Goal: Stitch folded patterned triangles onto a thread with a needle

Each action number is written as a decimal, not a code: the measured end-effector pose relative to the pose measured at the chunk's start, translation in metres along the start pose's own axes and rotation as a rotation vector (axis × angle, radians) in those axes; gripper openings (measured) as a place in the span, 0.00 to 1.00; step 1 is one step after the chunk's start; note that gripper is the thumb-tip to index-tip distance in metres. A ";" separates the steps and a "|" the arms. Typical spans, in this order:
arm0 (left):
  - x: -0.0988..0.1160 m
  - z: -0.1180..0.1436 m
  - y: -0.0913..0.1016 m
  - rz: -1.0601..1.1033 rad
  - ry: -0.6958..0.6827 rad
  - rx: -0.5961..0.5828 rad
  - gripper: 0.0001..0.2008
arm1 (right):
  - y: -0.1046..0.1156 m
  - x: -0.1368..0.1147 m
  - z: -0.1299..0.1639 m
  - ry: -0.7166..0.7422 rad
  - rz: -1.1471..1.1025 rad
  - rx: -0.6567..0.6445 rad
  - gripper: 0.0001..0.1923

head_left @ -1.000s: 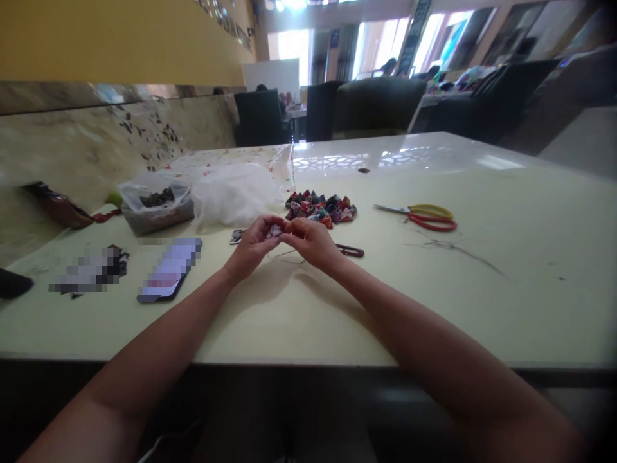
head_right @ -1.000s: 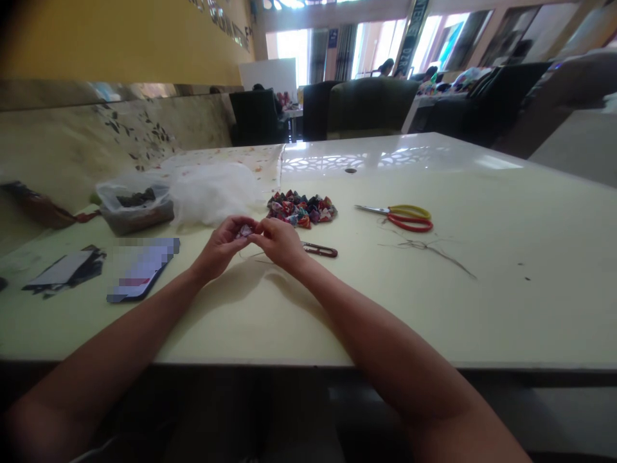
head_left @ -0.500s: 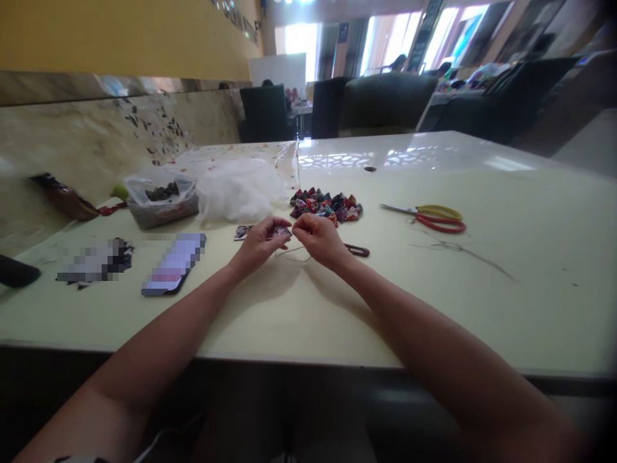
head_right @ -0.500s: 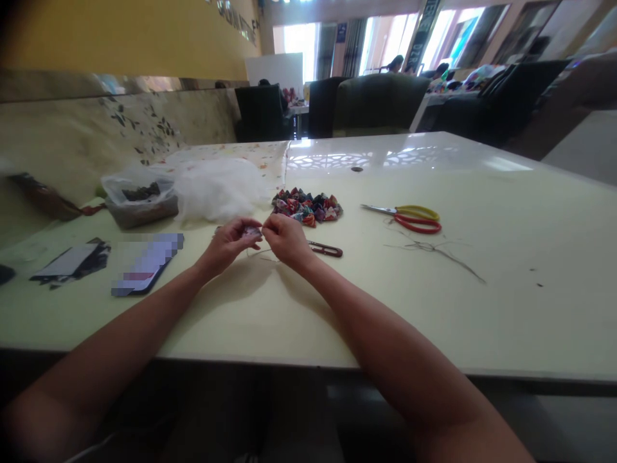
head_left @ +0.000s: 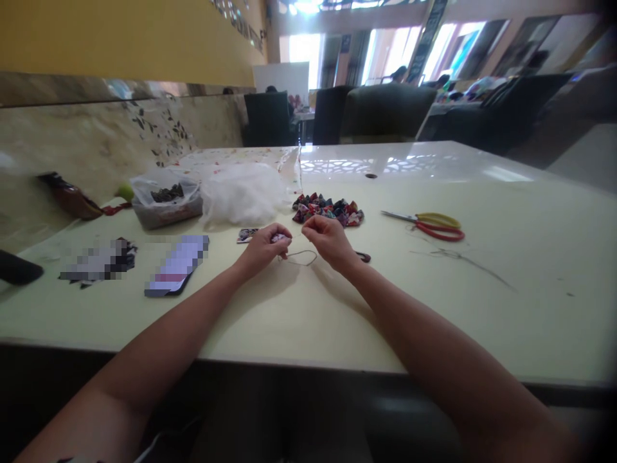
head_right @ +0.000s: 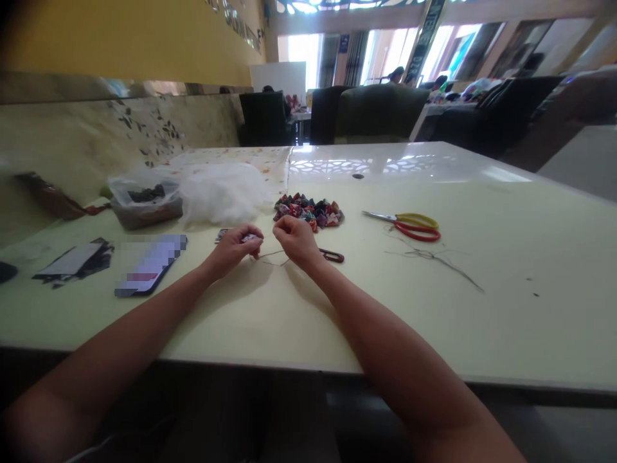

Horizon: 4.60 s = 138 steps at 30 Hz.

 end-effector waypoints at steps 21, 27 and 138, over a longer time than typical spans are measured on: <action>-0.019 -0.008 0.004 0.161 0.253 0.083 0.24 | 0.168 0.057 -0.026 -0.596 0.941 0.458 0.22; -0.022 -0.011 0.005 0.181 0.270 0.088 0.25 | 0.227 0.073 -0.022 -0.793 1.095 0.259 0.25; 0.019 0.011 -0.007 0.461 -0.108 -0.061 0.23 | 0.053 -0.012 0.054 0.068 0.190 -0.257 0.21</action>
Point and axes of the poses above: each hand's wrist, its own z-axis away from the middle knuckle, its own y-axis out of the back of the hand, x = y × z, the point moved 1 cm from there along -z, towards the middle knuckle, and after that the axes turned 1 degree about -y, right-handed, at the moved point
